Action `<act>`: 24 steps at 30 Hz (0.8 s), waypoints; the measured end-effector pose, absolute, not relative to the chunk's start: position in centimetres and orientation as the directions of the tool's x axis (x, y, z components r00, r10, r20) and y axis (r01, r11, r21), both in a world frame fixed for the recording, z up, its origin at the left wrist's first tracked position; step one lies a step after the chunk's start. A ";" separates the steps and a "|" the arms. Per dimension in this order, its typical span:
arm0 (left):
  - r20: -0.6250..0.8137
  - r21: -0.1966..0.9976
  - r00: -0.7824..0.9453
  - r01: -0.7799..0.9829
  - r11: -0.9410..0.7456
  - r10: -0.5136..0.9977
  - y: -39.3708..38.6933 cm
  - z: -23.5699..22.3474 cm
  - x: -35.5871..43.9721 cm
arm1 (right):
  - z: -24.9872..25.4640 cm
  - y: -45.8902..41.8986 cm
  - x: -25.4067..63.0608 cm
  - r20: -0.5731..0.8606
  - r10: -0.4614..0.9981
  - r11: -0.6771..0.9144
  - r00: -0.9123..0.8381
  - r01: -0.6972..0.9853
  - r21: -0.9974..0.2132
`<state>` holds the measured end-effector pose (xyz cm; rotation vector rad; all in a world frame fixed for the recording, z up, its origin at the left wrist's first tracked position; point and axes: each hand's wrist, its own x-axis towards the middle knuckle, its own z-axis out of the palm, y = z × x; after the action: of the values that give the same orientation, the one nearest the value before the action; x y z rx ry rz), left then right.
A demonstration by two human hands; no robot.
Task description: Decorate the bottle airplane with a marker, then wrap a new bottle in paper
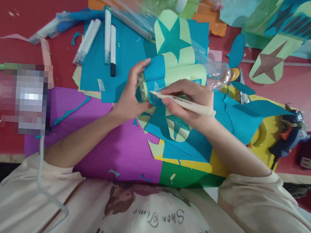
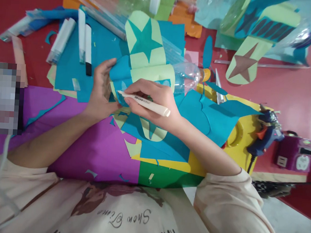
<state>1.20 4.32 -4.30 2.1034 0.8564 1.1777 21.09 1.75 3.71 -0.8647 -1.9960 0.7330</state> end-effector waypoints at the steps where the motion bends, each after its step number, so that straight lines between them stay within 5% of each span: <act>1: 0.499 0.736 0.414 0.261 -0.625 0.761 4.3 -4.3 1.2 | 3.7 1.8 21.1 0.442 0.784 0.594 -0.436 0.316 -0.740; 24: 0.476 0.759 0.403 0.260 -0.596 0.782 4.1 -4.1 1.1 | 3.6 1.7 21.2 0.387 0.818 0.544 -0.426 0.353 -0.761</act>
<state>1.15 4.05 -4.11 2.0735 0.8841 1.1480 21.15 1.69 3.61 -0.9441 -2.0091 0.7655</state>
